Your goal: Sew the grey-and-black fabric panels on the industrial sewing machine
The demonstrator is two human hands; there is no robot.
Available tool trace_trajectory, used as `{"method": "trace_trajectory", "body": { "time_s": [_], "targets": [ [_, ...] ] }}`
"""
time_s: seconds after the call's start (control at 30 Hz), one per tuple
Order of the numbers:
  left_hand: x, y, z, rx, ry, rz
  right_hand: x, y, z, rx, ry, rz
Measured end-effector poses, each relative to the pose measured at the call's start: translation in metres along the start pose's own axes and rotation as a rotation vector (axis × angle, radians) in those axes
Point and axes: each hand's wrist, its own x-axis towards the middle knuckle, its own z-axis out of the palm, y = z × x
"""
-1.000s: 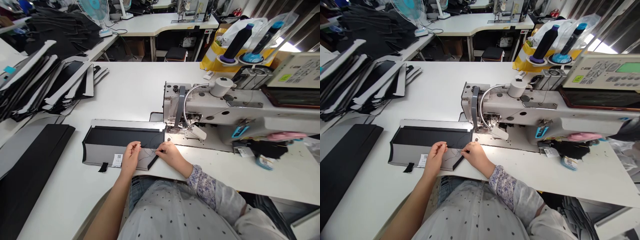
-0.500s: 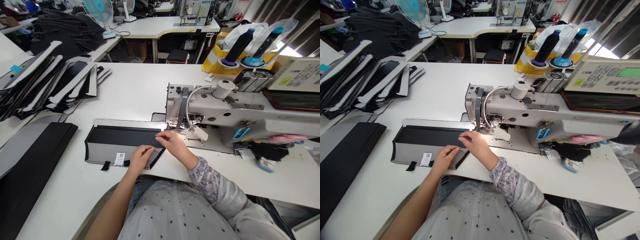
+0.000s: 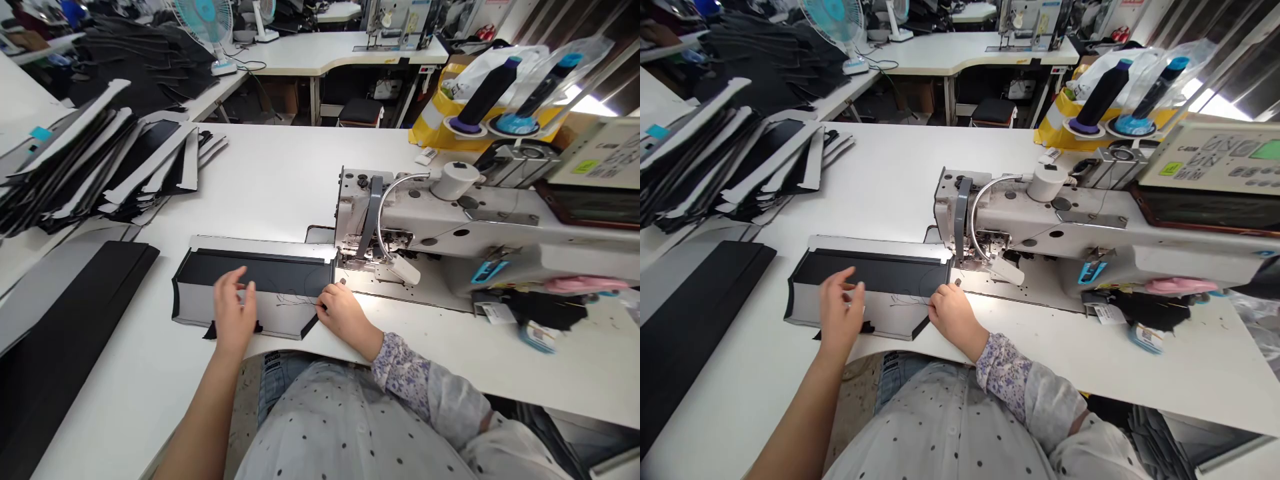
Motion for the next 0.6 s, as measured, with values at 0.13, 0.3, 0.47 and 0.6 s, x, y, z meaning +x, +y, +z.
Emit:
{"method": "trace_trajectory", "body": {
  "time_s": [0.13,0.3,0.47,0.6],
  "targets": [
    [-0.017,0.025,0.017,0.089,-0.678,0.379,-0.003,0.004,0.01,0.179,0.075,0.028],
    [-0.014,0.041,0.038,0.25,-0.819,0.365,-0.008,0.01,0.018,0.362,0.198,0.034],
    [-0.003,0.04,0.028,0.058,-0.869,0.185,-0.01,0.013,0.017,0.339,0.15,-0.006],
    [-0.009,0.039,0.033,-0.191,-0.812,0.004,-0.008,0.007,0.014,0.242,0.131,0.017]
  ]
}}
